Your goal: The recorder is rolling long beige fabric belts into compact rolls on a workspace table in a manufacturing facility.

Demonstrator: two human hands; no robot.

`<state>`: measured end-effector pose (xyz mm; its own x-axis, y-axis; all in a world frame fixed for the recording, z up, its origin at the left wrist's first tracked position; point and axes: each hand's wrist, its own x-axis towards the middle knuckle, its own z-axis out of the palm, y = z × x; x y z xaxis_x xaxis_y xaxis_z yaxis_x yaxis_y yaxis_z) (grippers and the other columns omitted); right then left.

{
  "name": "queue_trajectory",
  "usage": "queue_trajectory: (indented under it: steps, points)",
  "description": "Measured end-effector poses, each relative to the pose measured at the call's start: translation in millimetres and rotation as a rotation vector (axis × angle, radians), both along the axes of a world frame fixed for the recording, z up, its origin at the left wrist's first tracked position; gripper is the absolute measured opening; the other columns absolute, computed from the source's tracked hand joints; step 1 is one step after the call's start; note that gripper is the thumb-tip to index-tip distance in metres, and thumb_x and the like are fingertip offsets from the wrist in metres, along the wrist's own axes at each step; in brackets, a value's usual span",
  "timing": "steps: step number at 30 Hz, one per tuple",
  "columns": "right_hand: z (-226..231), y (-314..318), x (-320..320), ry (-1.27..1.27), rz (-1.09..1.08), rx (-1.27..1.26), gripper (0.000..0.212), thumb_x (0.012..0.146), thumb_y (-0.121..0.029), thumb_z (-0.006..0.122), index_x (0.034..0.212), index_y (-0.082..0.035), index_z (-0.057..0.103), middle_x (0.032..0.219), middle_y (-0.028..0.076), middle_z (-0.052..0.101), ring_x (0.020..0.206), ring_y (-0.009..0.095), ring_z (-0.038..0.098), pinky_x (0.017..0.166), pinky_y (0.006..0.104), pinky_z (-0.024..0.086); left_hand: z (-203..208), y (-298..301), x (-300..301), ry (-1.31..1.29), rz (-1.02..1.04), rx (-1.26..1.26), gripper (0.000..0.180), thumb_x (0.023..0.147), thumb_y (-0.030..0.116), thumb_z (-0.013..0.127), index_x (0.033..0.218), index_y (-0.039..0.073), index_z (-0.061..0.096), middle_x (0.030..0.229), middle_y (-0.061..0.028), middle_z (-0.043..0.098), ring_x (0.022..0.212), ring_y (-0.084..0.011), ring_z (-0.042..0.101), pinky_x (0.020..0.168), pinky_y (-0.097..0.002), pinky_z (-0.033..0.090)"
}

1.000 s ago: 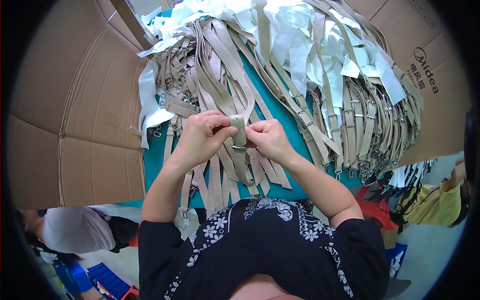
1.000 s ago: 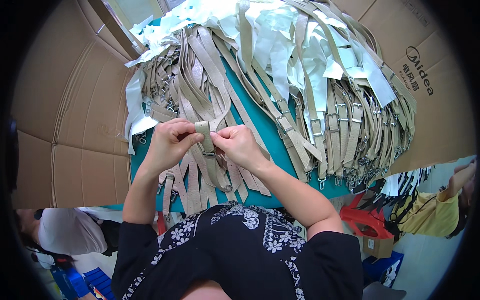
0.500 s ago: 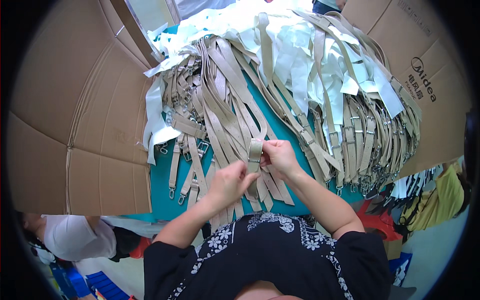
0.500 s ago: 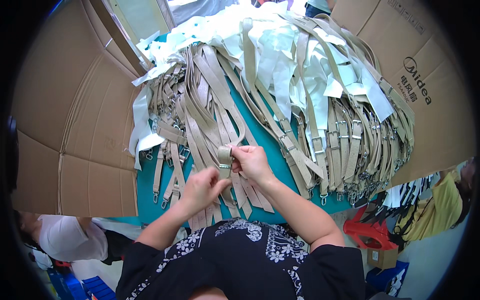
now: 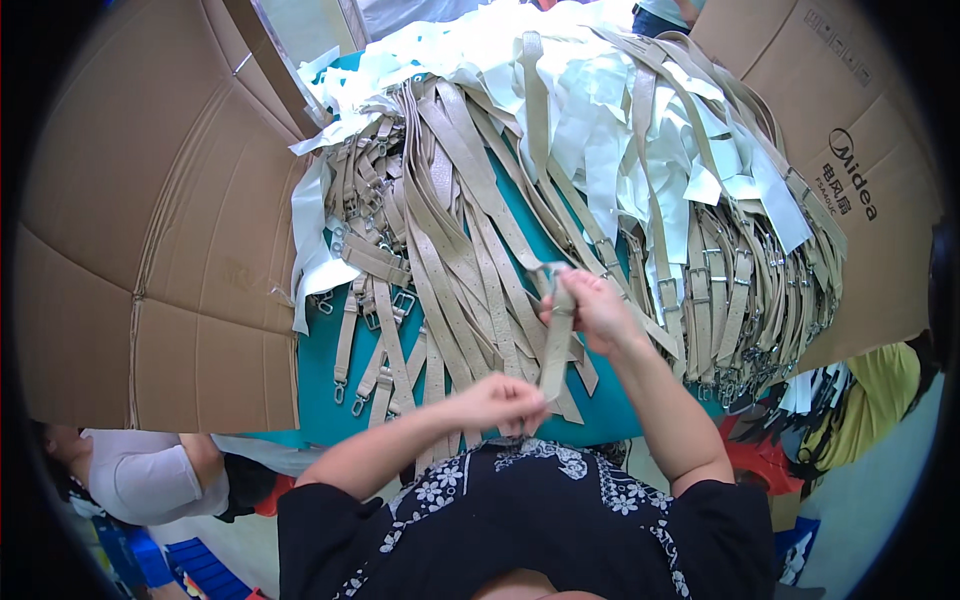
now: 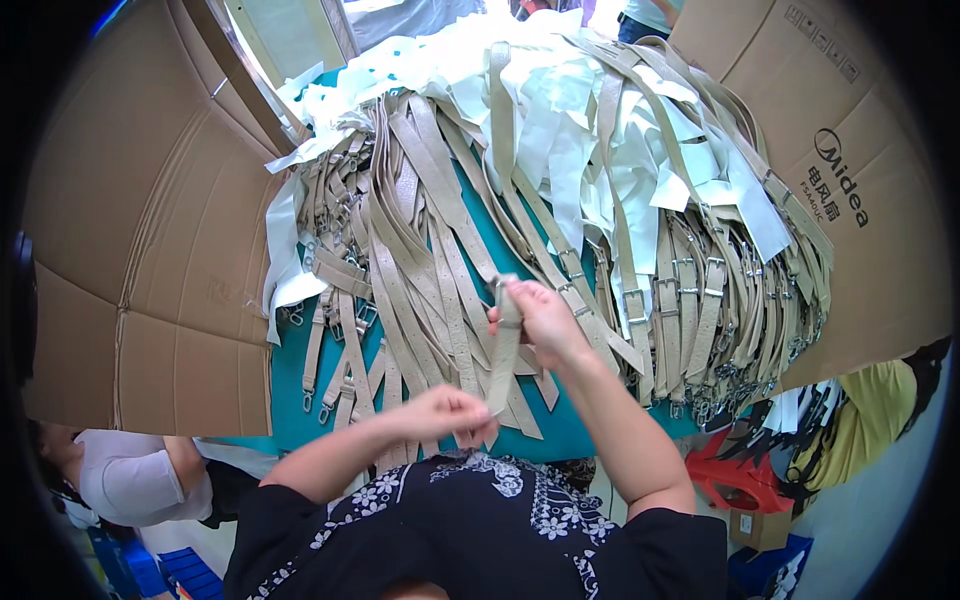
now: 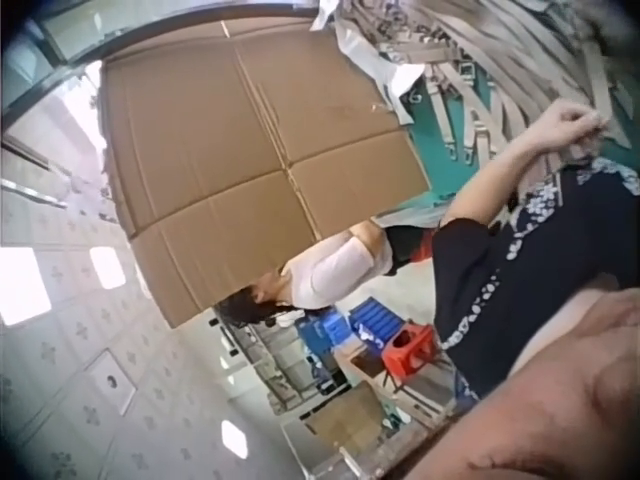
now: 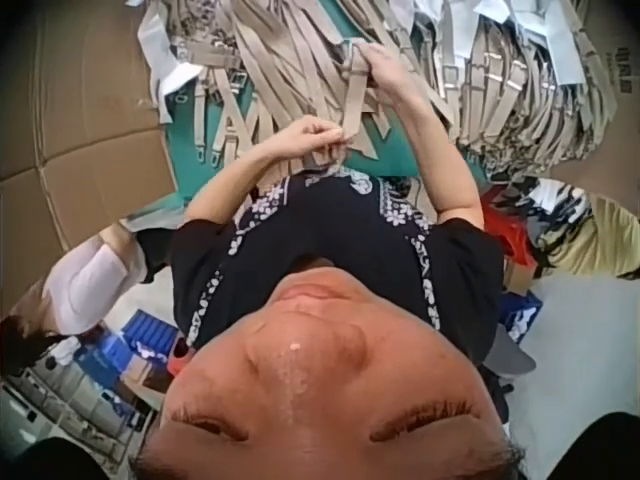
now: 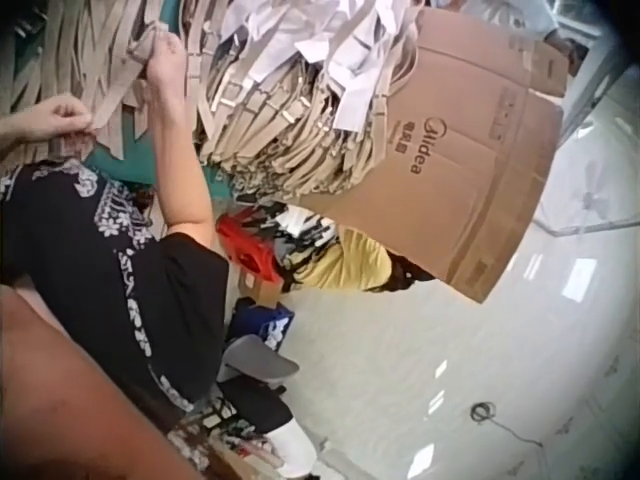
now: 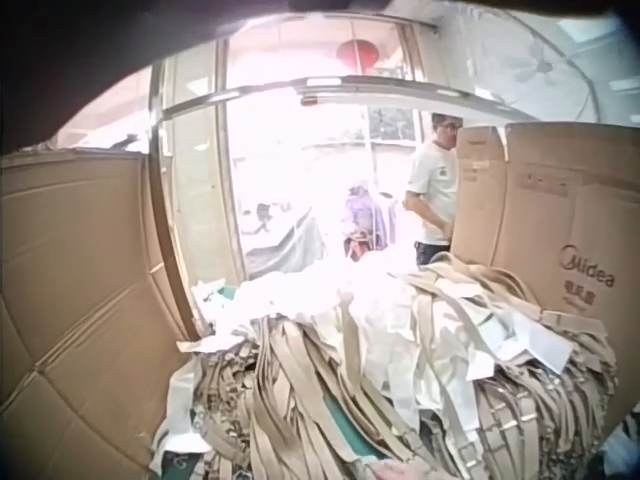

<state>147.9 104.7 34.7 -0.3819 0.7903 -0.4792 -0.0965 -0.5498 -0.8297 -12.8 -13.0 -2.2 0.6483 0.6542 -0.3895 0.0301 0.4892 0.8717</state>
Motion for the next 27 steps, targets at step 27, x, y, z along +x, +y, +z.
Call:
queue_trajectory:
  steps: [27]
  points:
    - [-41.0, 78.3, -37.8, -0.993, 0.378, 1.12, 0.022, 0.078, -0.02, 0.063, 0.091, -0.003, 0.057, 0.081, 0.013, 0.059, 0.073, 0.033, 0.06, 0.065, 0.041, 0.047, 87.5, 428.8, -148.7, 0.655, 0.879, 0.818, 0.047, 0.083, 0.023, 0.058, 0.121, -0.001, 0.045, 0.09, -0.0126, 0.063, 0.068, -0.0158, 0.063, 0.058, -0.0245, 0.049]
